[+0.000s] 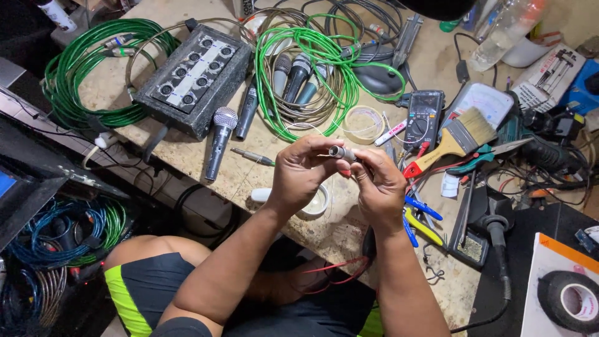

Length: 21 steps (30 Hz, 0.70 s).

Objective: Testing and inspecting microphones and audio equipment at a repair bench, including checking connectors and cables.

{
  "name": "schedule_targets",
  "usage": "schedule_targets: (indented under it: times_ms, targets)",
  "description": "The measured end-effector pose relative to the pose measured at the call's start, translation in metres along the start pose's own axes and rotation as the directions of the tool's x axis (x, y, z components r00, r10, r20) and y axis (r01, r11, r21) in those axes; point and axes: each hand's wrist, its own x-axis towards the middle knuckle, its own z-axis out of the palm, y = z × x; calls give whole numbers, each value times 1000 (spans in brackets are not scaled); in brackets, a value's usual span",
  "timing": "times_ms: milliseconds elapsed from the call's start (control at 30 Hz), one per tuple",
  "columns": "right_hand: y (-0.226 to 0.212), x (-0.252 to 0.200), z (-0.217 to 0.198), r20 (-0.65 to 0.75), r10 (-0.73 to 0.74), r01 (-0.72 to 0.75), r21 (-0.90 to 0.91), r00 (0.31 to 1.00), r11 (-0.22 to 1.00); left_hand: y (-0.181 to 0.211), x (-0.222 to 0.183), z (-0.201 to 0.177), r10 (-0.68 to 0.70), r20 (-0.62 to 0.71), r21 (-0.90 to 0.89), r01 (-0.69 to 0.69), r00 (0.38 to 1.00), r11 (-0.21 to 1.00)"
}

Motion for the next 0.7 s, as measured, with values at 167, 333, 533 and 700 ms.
schedule_targets:
  times_ms: [167, 333, 533, 700]
  targets:
    - [-1, -2, -1, 14, -8, 9, -46, 1000, 999, -2, 1, -7, -72, 7, -44, 73, 997, 996]
    - [-16, 3, -1, 48, -30, 37, -150, 998, 988, -8, 4, -16, -88, -21, 15, 89, 996, 996]
    - [-19, 0, 1, 12, -5, 6, -115, 1000, 993, -9, 4, -16, -170, -79, 17, 171, 982, 985]
    - [-27, 1, 3, 6, -20, 21, -167, 1000, 986, -20, 5, -21, -354, -103, -101, 344, 929, 933]
